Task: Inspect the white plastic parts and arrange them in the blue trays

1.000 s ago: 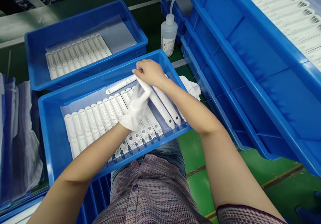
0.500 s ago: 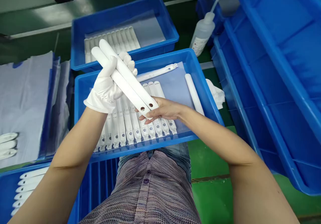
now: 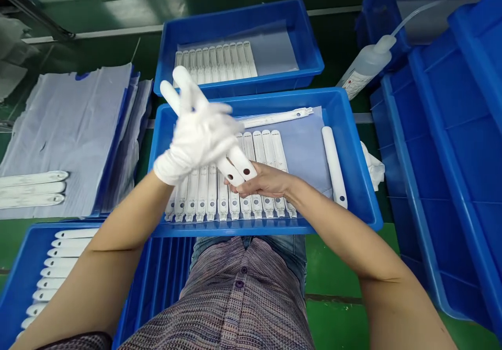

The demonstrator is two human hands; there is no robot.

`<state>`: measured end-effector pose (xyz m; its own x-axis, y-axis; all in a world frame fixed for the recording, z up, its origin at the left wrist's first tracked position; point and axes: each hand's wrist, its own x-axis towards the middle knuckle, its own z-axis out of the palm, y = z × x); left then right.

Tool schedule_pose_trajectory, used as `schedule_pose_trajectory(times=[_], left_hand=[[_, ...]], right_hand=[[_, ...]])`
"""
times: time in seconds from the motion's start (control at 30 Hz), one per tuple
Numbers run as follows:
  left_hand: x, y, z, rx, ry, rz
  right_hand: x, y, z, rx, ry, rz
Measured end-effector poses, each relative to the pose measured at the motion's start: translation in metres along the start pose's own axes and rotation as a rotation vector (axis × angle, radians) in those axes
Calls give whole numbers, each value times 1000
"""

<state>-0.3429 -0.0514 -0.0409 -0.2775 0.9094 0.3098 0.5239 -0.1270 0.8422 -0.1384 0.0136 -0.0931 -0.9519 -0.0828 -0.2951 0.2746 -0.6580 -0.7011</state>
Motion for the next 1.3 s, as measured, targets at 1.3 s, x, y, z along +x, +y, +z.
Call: schedule_pose_trajectory(times=[1.3], left_hand=[[-51,10,31,-771,-138,-399]], right_hand=[[14,26,-10,-553,578,-502]])
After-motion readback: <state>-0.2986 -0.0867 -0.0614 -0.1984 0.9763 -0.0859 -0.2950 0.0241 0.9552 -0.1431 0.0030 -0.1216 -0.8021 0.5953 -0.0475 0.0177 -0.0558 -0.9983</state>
